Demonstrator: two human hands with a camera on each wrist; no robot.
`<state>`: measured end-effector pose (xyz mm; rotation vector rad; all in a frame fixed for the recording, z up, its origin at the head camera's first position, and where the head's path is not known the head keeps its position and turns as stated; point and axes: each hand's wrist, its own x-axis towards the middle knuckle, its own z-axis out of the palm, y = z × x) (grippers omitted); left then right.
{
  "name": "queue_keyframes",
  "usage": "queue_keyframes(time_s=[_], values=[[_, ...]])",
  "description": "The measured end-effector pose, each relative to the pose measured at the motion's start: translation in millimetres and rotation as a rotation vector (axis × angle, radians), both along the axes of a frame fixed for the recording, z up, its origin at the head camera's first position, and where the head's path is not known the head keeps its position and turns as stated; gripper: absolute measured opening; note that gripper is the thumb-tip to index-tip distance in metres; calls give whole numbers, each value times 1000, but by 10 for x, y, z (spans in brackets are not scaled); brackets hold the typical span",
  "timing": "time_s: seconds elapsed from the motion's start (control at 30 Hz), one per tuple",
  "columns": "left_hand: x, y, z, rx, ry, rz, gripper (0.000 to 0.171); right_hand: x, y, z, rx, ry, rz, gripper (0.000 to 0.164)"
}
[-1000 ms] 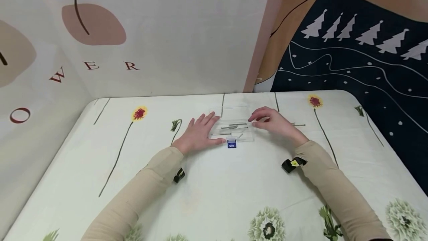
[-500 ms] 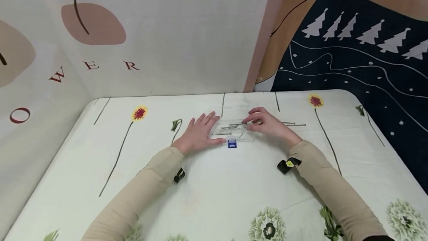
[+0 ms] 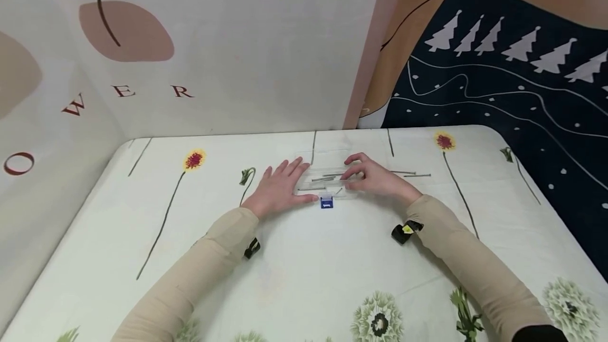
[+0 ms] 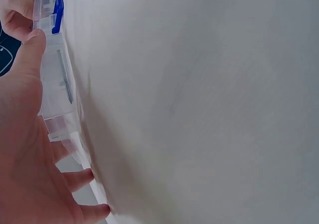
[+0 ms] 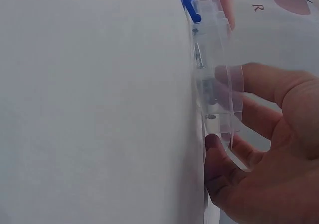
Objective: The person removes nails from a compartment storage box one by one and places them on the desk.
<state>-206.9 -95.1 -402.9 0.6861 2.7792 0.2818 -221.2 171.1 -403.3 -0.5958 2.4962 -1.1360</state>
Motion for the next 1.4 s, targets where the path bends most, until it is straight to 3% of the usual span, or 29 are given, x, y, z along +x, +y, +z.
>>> queue_keyframes(time_s=[0.37,0.73,1.4], values=[[2,-2,5,1,3,2,92,3,-83,8,5,15,13,14],[10,-6,-14,2,9,10,92,10,-73,-1,-21,-6,-69,12],[11,-5,-16,23,8,4,92,37,14,31,-83,95,-116,11]])
